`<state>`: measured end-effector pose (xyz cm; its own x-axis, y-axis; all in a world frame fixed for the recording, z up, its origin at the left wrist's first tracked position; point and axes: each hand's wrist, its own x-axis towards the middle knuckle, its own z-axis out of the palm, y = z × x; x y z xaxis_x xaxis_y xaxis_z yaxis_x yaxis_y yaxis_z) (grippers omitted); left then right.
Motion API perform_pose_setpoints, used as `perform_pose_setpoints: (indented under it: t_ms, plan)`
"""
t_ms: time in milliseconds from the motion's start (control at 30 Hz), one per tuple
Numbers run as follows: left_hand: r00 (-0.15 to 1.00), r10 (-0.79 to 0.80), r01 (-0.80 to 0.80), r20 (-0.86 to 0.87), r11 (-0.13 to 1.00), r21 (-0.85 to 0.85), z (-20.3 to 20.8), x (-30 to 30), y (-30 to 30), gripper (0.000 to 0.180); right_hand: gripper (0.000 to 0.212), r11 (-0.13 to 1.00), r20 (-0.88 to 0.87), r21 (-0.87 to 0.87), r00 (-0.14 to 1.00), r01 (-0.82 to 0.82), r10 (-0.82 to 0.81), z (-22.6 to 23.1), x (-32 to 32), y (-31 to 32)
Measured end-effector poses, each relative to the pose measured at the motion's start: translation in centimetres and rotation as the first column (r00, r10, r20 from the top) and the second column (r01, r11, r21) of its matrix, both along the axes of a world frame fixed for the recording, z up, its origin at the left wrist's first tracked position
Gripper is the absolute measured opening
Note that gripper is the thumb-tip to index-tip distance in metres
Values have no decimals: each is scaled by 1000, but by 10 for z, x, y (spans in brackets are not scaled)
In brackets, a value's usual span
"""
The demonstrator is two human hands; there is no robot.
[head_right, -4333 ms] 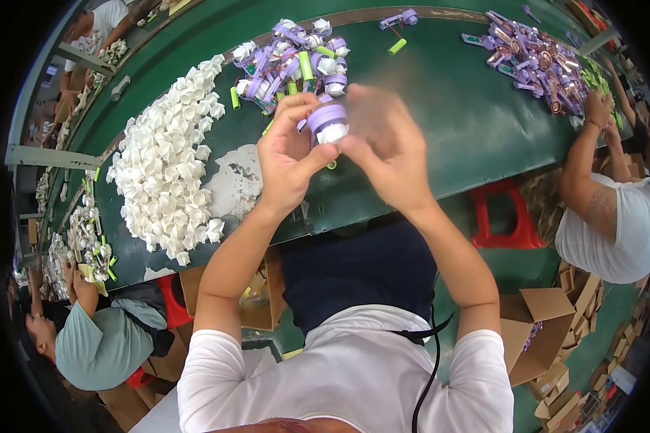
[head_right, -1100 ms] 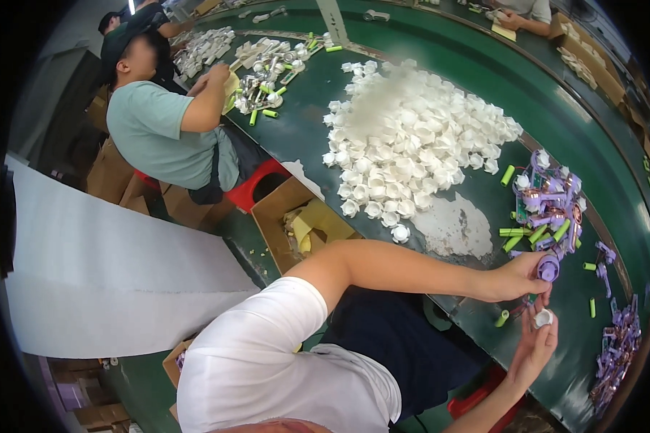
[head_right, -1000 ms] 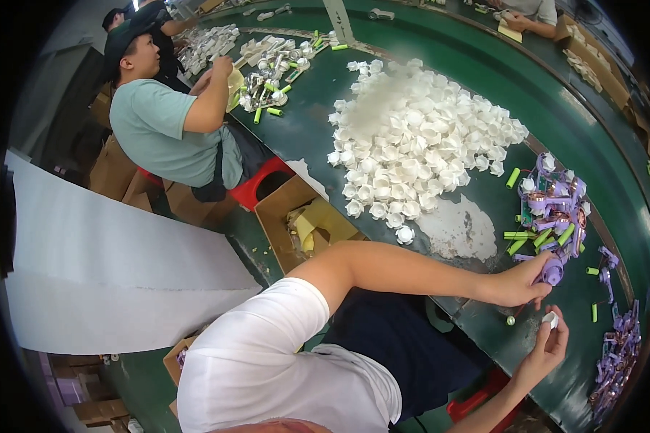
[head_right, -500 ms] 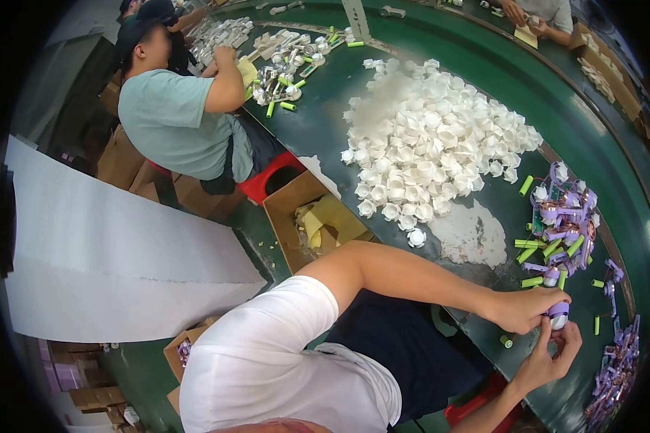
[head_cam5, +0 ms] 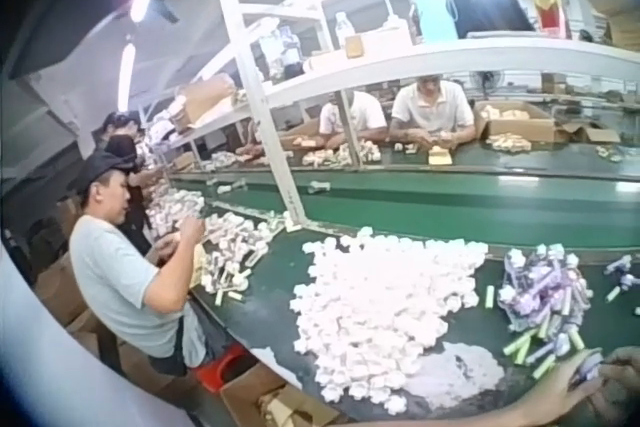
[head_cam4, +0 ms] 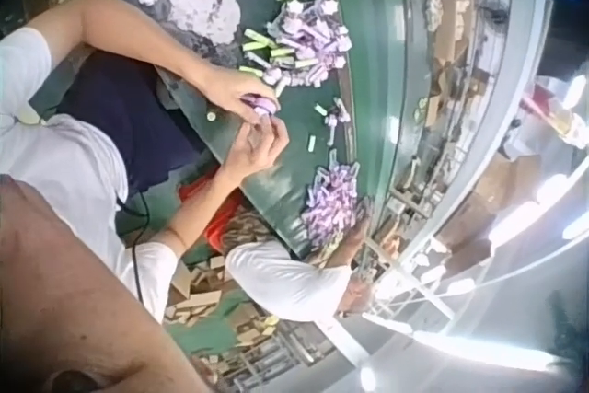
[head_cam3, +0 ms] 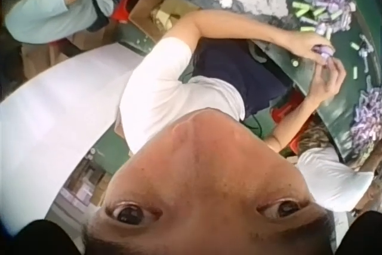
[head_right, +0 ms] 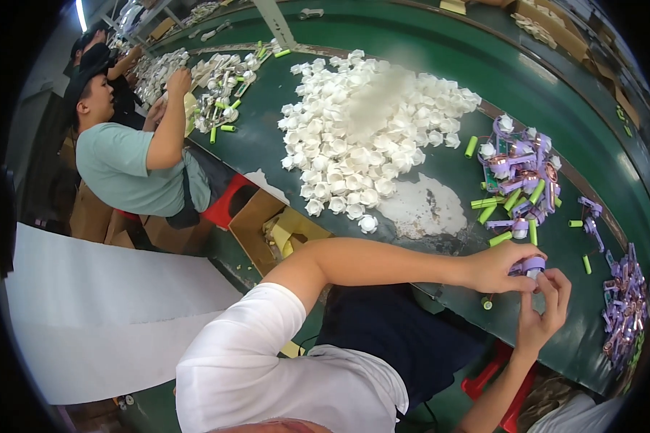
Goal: The person assembles small purple plastic parts and white plastic caps by hand, joining them together on a factory assembly line.
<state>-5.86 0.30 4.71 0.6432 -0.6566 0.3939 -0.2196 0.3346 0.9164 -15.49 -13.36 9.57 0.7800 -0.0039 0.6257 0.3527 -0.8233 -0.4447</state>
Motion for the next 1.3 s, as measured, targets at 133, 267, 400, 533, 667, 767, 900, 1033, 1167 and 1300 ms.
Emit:
perform_pose_setpoints:
  t_ms: [133, 267, 400, 533, 667, 767, 900, 1033, 1167, 1300]
  plan:
    - [976, -25, -10, -217, 988, -156, 4, -9, 0, 38, 31, 994, -38, 109, 999, 16, -12, -4, -4, 1]
    - [943, -115, 59, -313, 981, -184, 3, -3, -1, 37, 27, 917, -39, 396, 999, 46, -33, -31, -4, 3]
    - [978, -5, -10, -208, 997, -75, 7, -8, 3, 33, 27, 773, -25, 628, 995, 91, -97, -40, -1, 15]
    - [972, -20, -17, -236, 988, -155, 4, -7, 3, 31, 29, 931, -7, 347, 993, 115, -120, -28, 2, 15]
    - [979, 21, -35, -201, 997, -68, 8, -6, 7, 30, 30, 925, -7, 377, 999, 51, -53, -31, 2, 11]
    - [982, 20, -41, -190, 993, -108, 9, -6, 4, 28, 23, 867, -55, 498, 997, -21, 56, -28, -1, -4]
    - [988, 44, -57, -146, 995, -83, 6, -3, 2, 29, 30, 703, -87, 710, 987, -32, 133, -47, 2, -18]
    - [990, 93, -101, -108, 992, -71, 6, -4, 2, 30, 49, 562, -82, 825, 976, -47, 202, -55, 9, -16]
    - [987, 116, -130, -112, 983, -128, 5, -6, -1, 30, 56, 486, -92, 873, 965, -41, 247, -58, 12, -13]
    - [990, 115, -126, -84, 984, -129, 7, -5, 4, 28, 54, 568, -55, 820, 978, -69, 200, -69, 12, -13]
